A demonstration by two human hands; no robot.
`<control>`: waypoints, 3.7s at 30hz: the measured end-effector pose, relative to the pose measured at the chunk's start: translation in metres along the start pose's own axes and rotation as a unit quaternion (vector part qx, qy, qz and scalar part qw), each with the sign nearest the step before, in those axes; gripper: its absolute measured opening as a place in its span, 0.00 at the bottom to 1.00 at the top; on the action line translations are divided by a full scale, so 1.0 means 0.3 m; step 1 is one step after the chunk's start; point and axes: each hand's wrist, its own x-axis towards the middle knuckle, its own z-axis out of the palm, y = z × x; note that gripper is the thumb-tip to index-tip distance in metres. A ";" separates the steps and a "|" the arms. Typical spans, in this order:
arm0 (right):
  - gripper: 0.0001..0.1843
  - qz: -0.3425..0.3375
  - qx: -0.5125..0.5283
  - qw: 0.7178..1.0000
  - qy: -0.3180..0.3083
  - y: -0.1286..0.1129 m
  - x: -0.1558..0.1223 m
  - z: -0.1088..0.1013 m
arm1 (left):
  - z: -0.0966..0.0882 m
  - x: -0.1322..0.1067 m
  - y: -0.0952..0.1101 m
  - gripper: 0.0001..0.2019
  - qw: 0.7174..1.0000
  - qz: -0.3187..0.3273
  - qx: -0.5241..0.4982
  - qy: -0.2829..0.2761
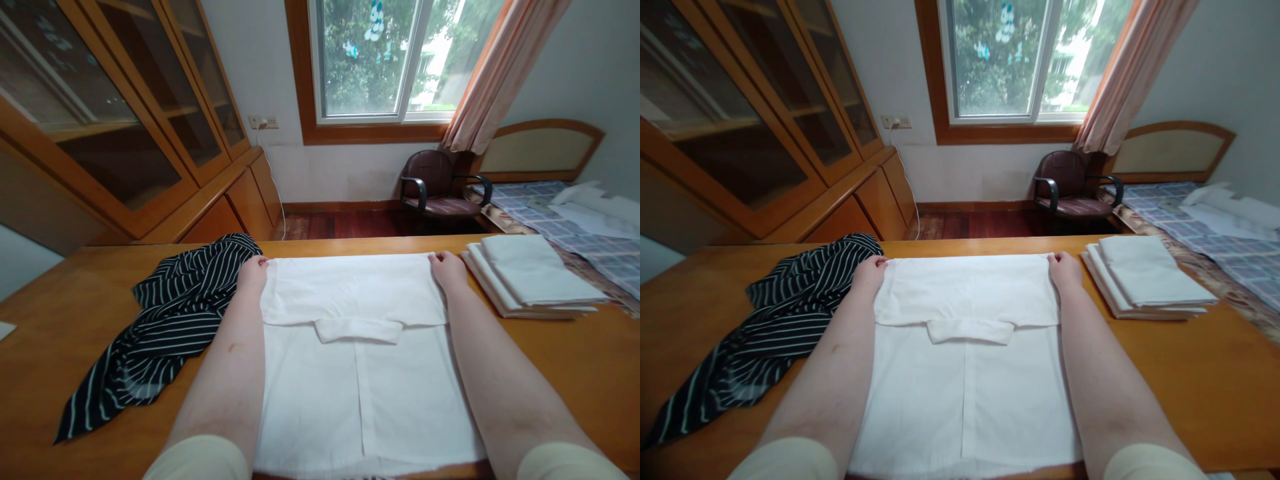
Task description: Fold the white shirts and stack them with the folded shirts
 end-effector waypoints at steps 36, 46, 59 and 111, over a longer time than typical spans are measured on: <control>0.17 0.020 0.067 0.997 0.025 0.035 0.026 0.003 | -0.005 -0.002 0.004 0.09 1.000 -0.010 -0.003 0.000; 0.18 0.000 0.077 0.997 0.011 0.024 0.014 -0.009 | -0.015 -0.011 0.014 0.10 1.000 -0.010 0.001 -0.004; 0.15 0.027 0.081 0.996 0.040 0.054 0.038 0.016 | -0.011 -0.007 0.012 0.10 1.000 -0.010 0.002 -0.008; 0.19 0.064 0.330 0.942 0.005 0.042 0.029 0.009 | -0.009 -0.005 0.010 0.09 1.000 -0.015 0.003 -0.009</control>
